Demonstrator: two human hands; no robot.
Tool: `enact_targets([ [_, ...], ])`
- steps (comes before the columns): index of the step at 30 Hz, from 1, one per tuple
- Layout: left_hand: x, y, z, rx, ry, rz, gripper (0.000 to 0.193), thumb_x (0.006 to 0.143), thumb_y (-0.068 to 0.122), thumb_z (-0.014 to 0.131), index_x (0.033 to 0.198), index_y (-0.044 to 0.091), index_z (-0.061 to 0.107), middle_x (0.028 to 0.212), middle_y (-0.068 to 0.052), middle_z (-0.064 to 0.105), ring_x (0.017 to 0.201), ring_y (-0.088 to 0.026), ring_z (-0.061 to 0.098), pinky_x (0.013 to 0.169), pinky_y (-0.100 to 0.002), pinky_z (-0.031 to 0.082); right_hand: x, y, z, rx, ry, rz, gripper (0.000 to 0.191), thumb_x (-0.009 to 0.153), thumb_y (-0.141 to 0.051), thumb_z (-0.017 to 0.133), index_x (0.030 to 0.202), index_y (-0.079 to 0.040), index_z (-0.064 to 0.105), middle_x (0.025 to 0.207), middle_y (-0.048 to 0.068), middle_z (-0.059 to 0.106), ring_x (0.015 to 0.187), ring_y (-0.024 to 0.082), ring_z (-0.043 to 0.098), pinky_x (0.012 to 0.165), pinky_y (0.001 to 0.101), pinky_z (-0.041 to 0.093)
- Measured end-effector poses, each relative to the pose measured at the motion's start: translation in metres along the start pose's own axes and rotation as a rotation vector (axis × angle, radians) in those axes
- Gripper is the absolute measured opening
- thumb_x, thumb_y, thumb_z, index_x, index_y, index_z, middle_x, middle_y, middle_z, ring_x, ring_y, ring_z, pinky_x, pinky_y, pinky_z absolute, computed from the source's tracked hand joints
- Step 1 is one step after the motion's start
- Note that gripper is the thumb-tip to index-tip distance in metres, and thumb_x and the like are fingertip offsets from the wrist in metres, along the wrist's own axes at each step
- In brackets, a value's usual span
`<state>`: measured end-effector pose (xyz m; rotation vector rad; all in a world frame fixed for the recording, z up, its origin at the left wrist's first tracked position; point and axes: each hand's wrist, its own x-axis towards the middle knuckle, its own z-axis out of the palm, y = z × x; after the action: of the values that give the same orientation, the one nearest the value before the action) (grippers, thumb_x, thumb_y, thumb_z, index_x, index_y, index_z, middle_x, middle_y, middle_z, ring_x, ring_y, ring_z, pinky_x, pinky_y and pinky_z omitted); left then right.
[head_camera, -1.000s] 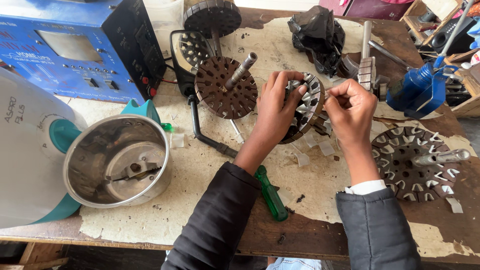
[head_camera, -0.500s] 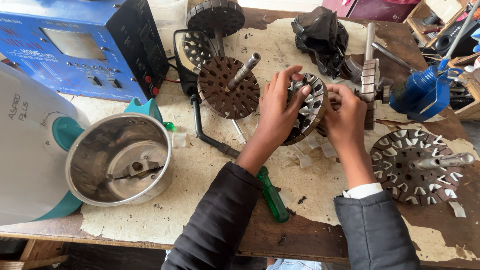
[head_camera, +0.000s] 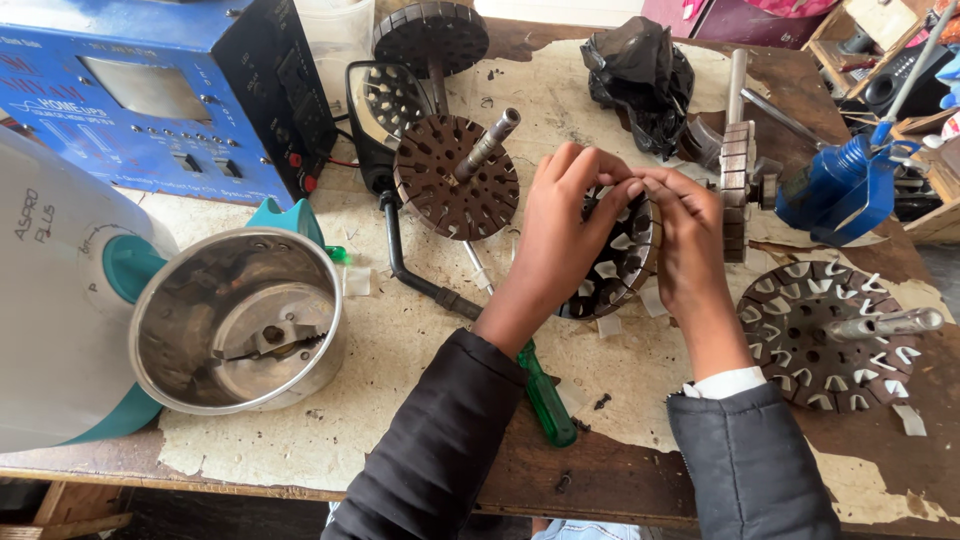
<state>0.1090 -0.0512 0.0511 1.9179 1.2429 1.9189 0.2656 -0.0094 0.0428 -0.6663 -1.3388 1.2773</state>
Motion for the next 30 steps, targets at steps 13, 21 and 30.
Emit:
enact_targets([
  [13, -0.001, 0.017, -0.003, 0.071, 0.103, -0.052, 0.011, 0.092, 0.012, 0.076, 0.096, 0.004, 0.07, 0.099, -0.011, 0.061, 0.095, -0.028, 0.064, 0.082, -0.04, 0.051, -0.005, -0.01, -0.011, 0.075, -0.08, 0.094, 0.026, 0.103, -0.009, 0.054, 0.122, 0.005, 0.065, 0.105, 0.009, 0.074, 0.086, 0.01, 0.072, 0.077, 0.0254, 0.06],
  [21, -0.001, 0.008, 0.009, -0.184, 0.052, -0.24, 0.013, 0.095, 0.015, 0.072, 0.104, 0.005, 0.069, 0.108, -0.007, 0.068, 0.095, -0.022, 0.068, 0.086, -0.037, 0.055, -0.002, -0.001, -0.01, 0.09, 0.004, -0.012, 0.015, 0.105, 0.002, 0.062, 0.118, 0.009, 0.068, 0.104, 0.011, 0.073, 0.088, 0.011, 0.07, 0.079, 0.0225, 0.058],
  [30, -0.004, -0.007, 0.01, -0.159, 0.098, 0.008, 0.012, 0.097, 0.008, 0.071, 0.106, 0.004, 0.065, 0.113, -0.01, 0.066, 0.109, -0.029, 0.066, 0.095, -0.039, 0.054, -0.006, 0.005, 0.003, 0.066, 0.057, -0.149, 0.009, 0.102, 0.002, 0.065, 0.11, 0.006, 0.069, 0.102, 0.008, 0.072, 0.089, 0.009, 0.068, 0.082, 0.0218, 0.056],
])
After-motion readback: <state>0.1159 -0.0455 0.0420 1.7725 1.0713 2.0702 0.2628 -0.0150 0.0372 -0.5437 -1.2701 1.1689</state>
